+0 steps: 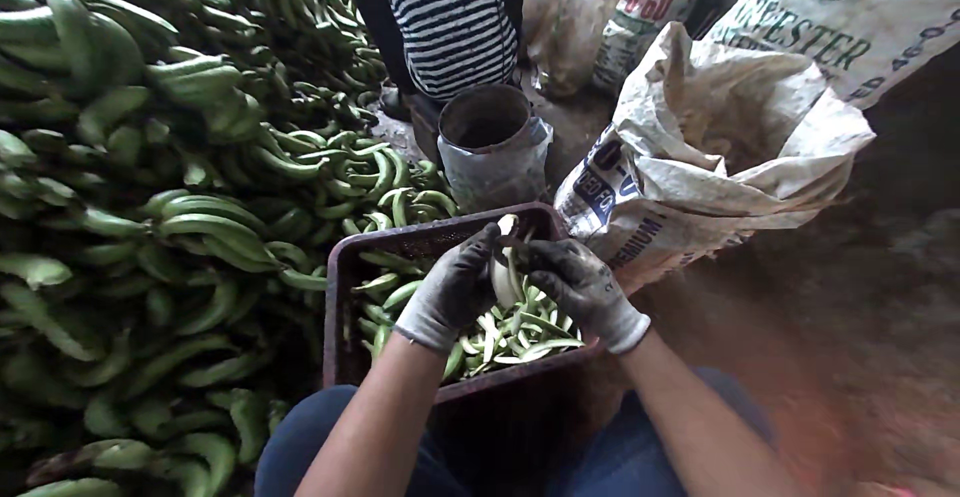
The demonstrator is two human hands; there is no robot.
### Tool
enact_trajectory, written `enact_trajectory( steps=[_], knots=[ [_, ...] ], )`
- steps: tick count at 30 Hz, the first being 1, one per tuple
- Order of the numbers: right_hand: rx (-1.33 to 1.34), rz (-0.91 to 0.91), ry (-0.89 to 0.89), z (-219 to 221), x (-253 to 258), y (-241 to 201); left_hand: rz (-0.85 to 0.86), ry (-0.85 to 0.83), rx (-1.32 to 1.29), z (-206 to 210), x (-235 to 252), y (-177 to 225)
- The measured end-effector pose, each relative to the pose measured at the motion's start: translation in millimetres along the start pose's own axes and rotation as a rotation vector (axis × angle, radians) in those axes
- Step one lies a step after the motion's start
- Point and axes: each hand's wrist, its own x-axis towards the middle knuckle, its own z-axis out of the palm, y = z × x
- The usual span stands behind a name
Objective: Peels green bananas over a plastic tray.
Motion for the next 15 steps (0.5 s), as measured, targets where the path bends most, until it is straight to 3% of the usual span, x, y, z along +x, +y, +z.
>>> enact_trajectory(
  steps=[5, 10, 15],
  knots=[
    [0.023, 0.174, -0.037, -4.3, 6.4, 0.7, -0.002, -0.040, 0.075, -6.4, 3.8, -3.3],
    [-0.083, 0.136, -0.022, -5.6, -0.4, -8.4, 0.000, -0.012, 0.059, -1.8, 1.5, -3.7],
    [-0.057, 0.252, -0.088, -4.6, 6.2, -2.6, -0.014, 0.036, 0.108, -7.0, 10.3, -11.1]
  ],
)
